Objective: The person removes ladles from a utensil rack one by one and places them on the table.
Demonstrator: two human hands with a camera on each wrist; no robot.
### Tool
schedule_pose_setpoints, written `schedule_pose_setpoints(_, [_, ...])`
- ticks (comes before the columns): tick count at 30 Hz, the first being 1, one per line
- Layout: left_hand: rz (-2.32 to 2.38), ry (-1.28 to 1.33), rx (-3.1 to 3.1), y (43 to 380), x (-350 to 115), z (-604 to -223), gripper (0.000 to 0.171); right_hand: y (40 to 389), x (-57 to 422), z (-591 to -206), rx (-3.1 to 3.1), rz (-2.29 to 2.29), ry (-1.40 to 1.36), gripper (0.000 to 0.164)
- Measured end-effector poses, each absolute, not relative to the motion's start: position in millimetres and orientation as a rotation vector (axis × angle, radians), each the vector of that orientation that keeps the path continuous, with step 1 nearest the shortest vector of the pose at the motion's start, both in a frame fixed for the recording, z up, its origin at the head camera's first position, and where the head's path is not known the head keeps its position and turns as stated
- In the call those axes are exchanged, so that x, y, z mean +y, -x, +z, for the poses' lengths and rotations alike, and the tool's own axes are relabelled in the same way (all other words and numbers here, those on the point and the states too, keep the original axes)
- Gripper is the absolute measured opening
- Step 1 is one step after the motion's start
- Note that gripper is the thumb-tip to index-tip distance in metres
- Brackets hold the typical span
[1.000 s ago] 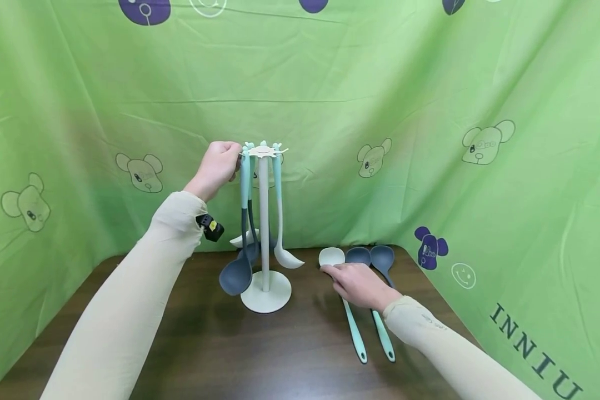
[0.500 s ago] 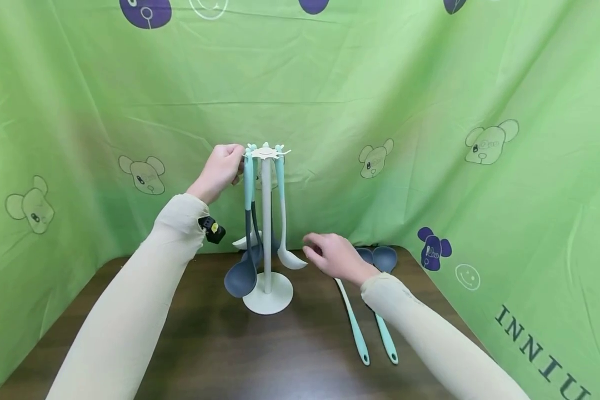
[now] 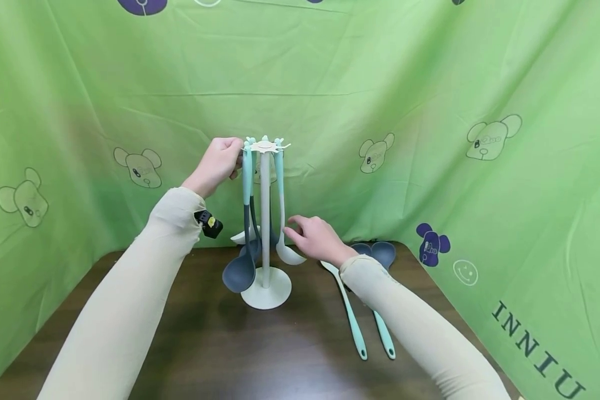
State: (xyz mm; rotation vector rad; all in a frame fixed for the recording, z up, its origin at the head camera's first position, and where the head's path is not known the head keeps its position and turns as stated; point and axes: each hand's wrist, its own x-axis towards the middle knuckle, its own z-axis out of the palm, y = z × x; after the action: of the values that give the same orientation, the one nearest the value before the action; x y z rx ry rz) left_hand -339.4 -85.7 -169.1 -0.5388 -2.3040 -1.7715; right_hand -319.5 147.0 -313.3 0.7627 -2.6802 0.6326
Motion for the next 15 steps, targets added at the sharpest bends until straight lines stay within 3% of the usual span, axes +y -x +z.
schedule_pose_setpoints(15, [-1.735,0.561,-2.332,338.0,-86.6,-168.3,0.032,327.4,129.4,-310.9,-2.602,0.914,-0.824,0.017])
